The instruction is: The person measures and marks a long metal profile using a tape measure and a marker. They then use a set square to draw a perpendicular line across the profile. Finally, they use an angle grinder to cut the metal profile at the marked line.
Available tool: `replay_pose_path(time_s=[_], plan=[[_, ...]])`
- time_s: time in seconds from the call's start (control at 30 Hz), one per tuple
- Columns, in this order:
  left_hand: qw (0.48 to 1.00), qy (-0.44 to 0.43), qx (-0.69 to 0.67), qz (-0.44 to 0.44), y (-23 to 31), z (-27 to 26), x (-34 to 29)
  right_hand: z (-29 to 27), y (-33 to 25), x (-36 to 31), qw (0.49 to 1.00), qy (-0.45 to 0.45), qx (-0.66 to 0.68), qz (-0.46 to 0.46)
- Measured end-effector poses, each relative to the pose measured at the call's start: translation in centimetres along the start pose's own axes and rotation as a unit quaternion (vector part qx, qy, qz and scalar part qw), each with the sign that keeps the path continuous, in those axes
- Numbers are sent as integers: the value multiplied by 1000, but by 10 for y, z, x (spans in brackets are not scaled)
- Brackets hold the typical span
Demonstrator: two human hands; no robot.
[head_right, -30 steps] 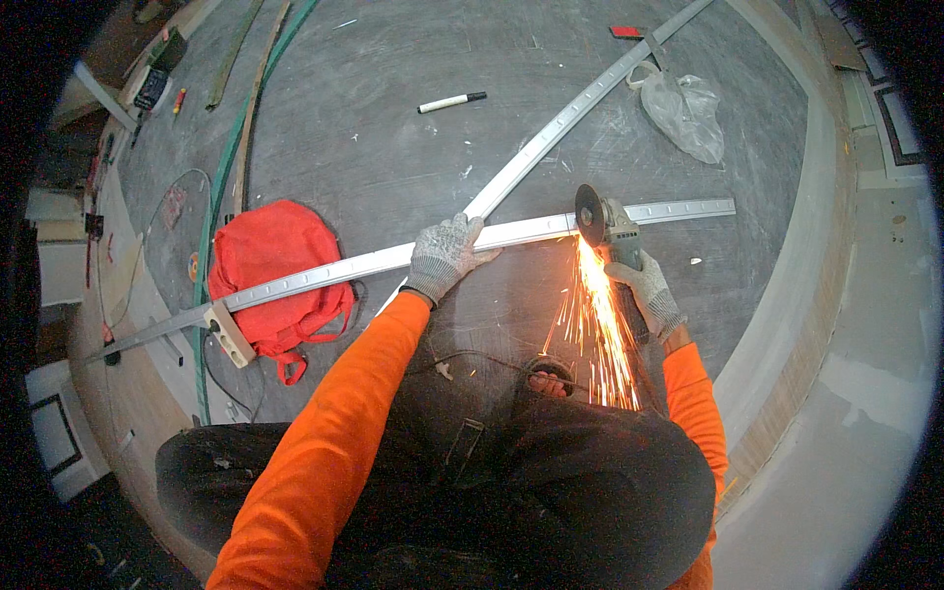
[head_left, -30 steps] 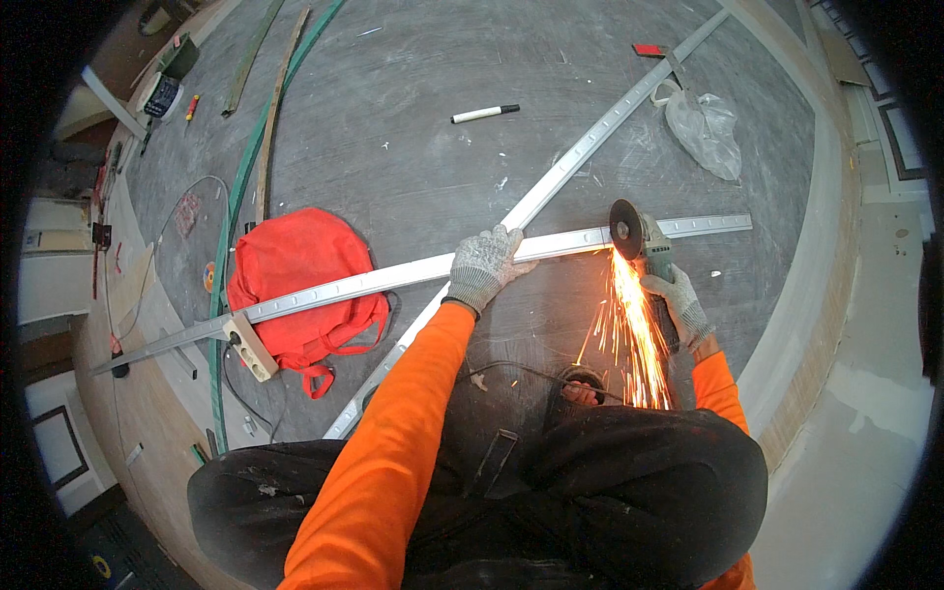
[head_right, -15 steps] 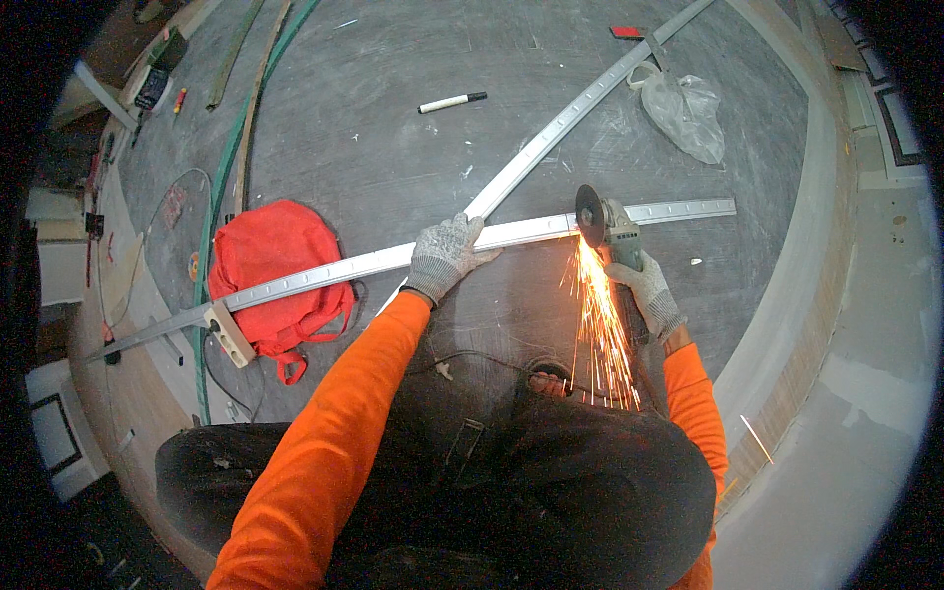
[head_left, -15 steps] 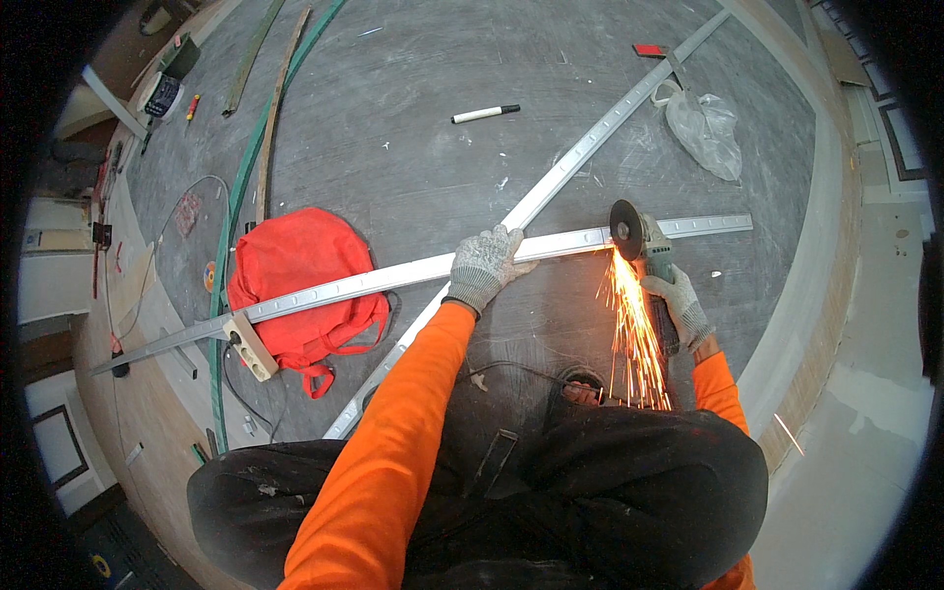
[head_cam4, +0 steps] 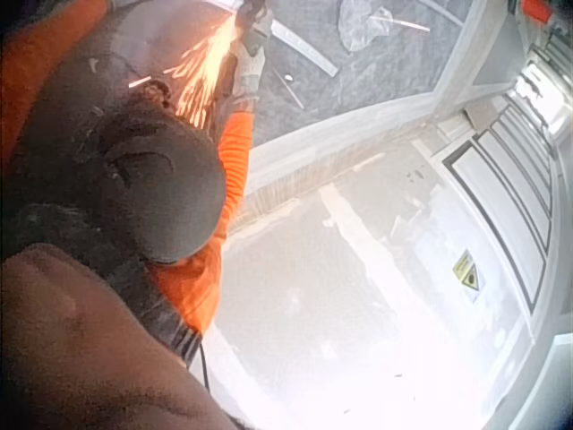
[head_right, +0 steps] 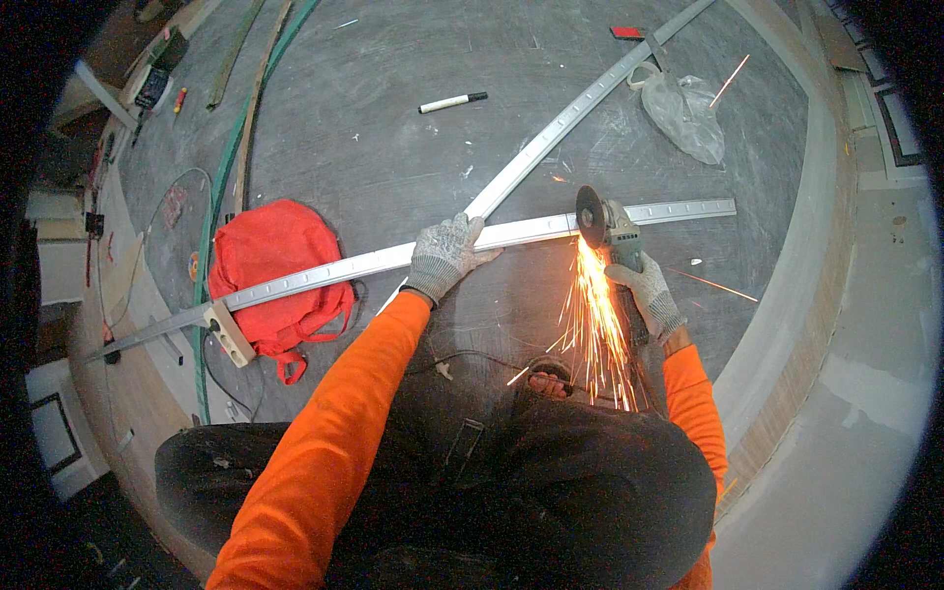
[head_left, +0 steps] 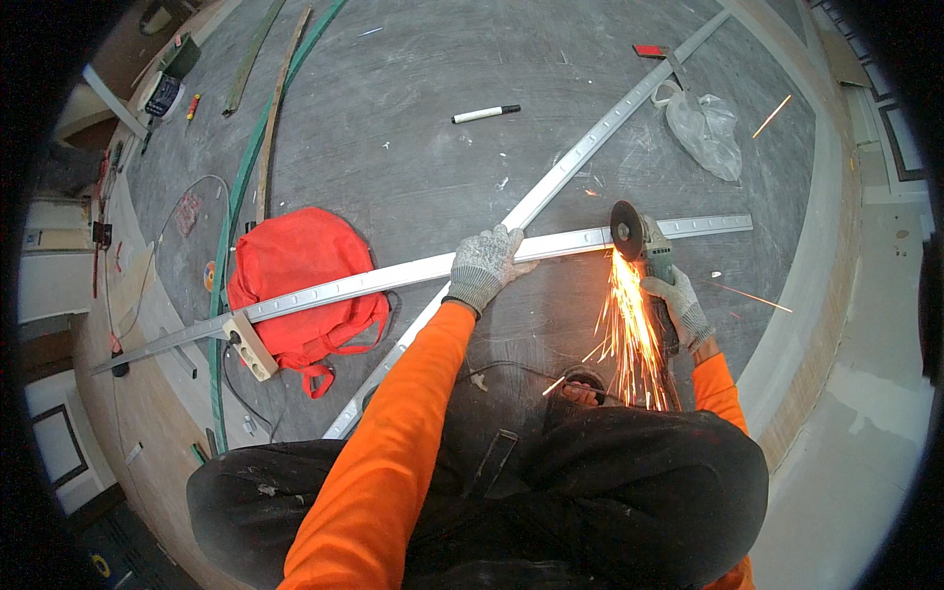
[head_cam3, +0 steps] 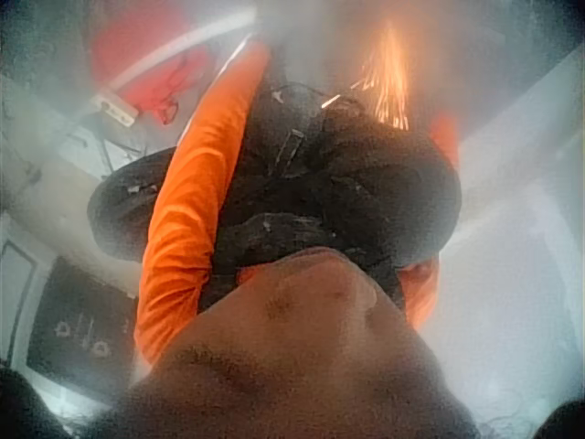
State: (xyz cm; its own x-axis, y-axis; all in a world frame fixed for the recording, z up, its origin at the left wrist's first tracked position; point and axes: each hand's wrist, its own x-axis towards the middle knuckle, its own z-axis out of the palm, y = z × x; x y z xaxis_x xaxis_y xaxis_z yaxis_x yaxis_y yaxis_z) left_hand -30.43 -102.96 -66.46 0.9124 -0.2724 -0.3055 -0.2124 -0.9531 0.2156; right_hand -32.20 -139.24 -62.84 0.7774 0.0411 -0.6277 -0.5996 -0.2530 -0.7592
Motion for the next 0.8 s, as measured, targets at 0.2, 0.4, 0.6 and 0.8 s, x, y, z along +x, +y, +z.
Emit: replay_pose_path(time_s=[0.2,0.4,0.6,0.8], plan=[[999,32,8,12,-3,5,-3,3,-6,-3,1000,-5,-17,-15],[1000,5,11,5,0,0,-1,3,-2,-2,1000,11,-16,-21],[1000,3,3,3,-5,6,0,11,-5,-3,1000,1,19,0],[1000,-3,1,-2,0,1,1,4,2,1,1000,3,21,17]])
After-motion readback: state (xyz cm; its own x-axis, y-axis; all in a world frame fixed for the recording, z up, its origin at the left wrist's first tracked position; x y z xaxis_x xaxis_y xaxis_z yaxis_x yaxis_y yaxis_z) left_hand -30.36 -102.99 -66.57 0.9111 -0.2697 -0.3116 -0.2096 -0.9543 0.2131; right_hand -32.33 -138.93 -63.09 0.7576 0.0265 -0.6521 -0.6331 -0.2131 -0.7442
